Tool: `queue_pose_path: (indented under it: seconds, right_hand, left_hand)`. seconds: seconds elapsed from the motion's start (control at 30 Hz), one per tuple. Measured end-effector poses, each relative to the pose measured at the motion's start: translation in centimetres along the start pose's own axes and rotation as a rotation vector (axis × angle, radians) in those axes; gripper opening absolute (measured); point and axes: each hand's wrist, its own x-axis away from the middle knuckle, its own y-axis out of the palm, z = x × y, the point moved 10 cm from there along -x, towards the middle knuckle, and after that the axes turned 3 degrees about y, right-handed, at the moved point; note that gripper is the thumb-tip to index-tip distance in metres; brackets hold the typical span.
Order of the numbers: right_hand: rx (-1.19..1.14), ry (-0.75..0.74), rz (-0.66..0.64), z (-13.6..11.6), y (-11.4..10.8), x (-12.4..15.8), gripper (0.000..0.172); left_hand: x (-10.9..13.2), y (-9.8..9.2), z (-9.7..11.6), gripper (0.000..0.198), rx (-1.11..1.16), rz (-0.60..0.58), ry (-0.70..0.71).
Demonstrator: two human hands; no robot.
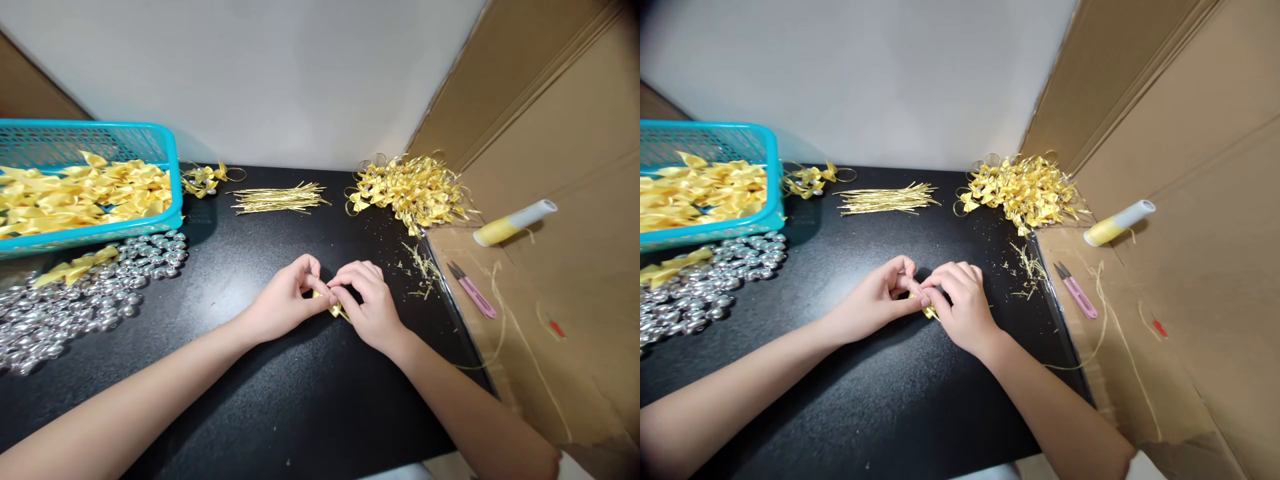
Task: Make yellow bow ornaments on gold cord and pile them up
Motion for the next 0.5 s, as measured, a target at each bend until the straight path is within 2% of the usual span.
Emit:
queue_pose_path:
  seconds: [0.23, 0.37, 0.5]
  right_hand:
    - [-0.116, 0.005, -0.079, -0.19, 0.43, 0.03, 0.011]
    - [-0.174, 0.005, -0.137, -0.03, 0.87, 0.1, 0.01]
    - [-0.189, 0.0, -0.141, 0.05, 0.88, 0.1, 0.008]
  left_hand:
    - [0.09, 0.81, 0.1, 0.039, 0.054, -0.116, -0.053]
    - [0.18, 0.94, 0.46, 0.038, 0.01, -0.142, -0.068]
    - [0.28, 1.02, 0.44, 0.038, 0.012, -0.149, -0.081]
